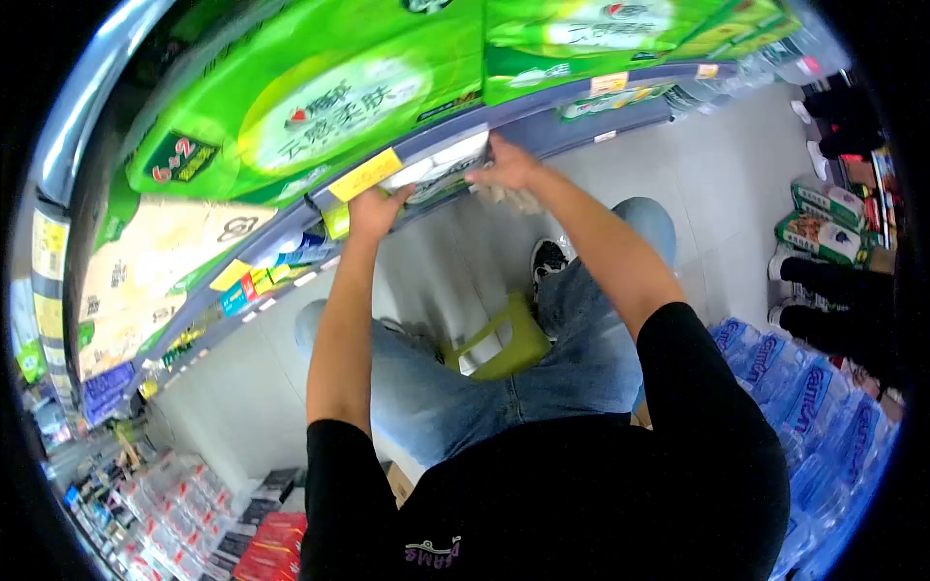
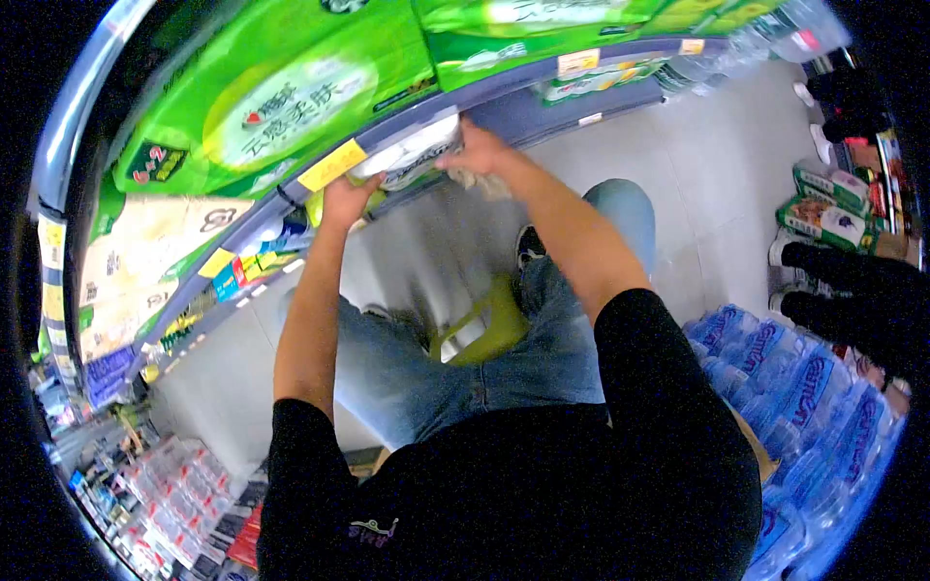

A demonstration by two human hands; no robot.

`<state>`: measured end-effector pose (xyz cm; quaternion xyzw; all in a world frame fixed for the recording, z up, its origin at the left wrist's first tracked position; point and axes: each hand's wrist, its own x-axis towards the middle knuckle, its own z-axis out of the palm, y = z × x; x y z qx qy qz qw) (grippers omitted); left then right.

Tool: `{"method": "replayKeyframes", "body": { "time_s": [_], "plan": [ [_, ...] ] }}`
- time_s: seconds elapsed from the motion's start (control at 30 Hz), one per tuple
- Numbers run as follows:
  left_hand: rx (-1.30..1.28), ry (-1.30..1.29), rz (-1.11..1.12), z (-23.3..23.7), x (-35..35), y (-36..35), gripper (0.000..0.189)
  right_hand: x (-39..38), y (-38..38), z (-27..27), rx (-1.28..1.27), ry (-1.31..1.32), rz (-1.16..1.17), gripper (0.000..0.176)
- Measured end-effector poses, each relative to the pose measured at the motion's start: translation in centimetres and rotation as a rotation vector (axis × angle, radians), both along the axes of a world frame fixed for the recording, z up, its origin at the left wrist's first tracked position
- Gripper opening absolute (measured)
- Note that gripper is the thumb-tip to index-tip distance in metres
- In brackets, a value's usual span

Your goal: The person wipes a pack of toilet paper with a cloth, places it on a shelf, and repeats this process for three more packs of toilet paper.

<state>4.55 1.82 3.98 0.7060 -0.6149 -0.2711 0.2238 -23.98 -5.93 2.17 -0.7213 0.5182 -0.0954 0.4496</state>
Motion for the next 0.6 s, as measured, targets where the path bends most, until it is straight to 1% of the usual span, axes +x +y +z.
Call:
{"method": "replayKeyframes", "body": {
  "time_s": [0.03, 0.1, 0.2, 0.23, 0.3, 0.37, 0.4, 0.47, 0.5, 0.53, 0.57, 0.6],
  "plan": [
    [-0.064, -0.042, 0.022, -0.6, -0.4, 0.2, 0.081, -0.2, 0.8, 0.9, 0.037, 0.076, 0.007, 0.109],
    [-0.191, -0.121, 0.060, -1.1, -1.2, 1.2, 0.078, -0.7, 2.9, 1.5, 0.058, 0.158, 0.002, 0.101],
    [-0.399, -0.103, 0.207, -0.1, -4.1, 6.0, 0.062, -4.4, 6.7, 2.9, 0.224, -0.085, -0.065, 0.087],
    [-0.475, -0.076, 0.237, -0.6, -5.1, 8.0, 0.058, -5.8, 8.5, 4.1, 0.268, -0.158, -0.230, 0.079],
    [-0.372, -0.018, 0.164, -3.2, -6.1, 11.9, 0.053, -8.3, 11.7, 6.7, 0.324, -0.311, -0.539, 0.064],
    [0.041, 0.289, 0.046, -4.3, -8.4, 10.7, 0.048, -10.3, 15.8, 11.9, 0.404, -0.812, -0.770, 0.050],
    [0.088, 0.364, -0.035, -4.6, -9.2, 10.1, 0.048, -11.1, 18.2, 13.9, 0.432, -1.082, -0.882, 0.044],
    [0.210, 0.490, -0.226, -5.3, -11.1, 9.2, 0.049, -13.0, 23.6, 15.1, 0.591, -1.280, -0.893, 0.040],
    [0.270, 0.370, -0.335, -6.3, -11.6, 9.1, 0.048, -13.9, 26.1, 15.8, 0.652, -1.385, -0.890, 0.038],
    [0.316, 0.244, -0.440, -7.3, -11.5, 9.0, 0.047, -13.5, 29.0, 16.7, 0.575, -1.347, -0.895, 0.039],
    [0.344, 0.118, -0.539, -7.6, -12.0, 8.7, 0.047, -13.1, 31.2, 15.6, 0.507, -1.391, -0.794, 0.042],
    [0.360, 0.155, -0.593, -7.5, -12.5, 9.1, 0.046, -12.4, 32.7, 15.9, 0.497, -1.333, -0.703, 0.042]
  ]
}}
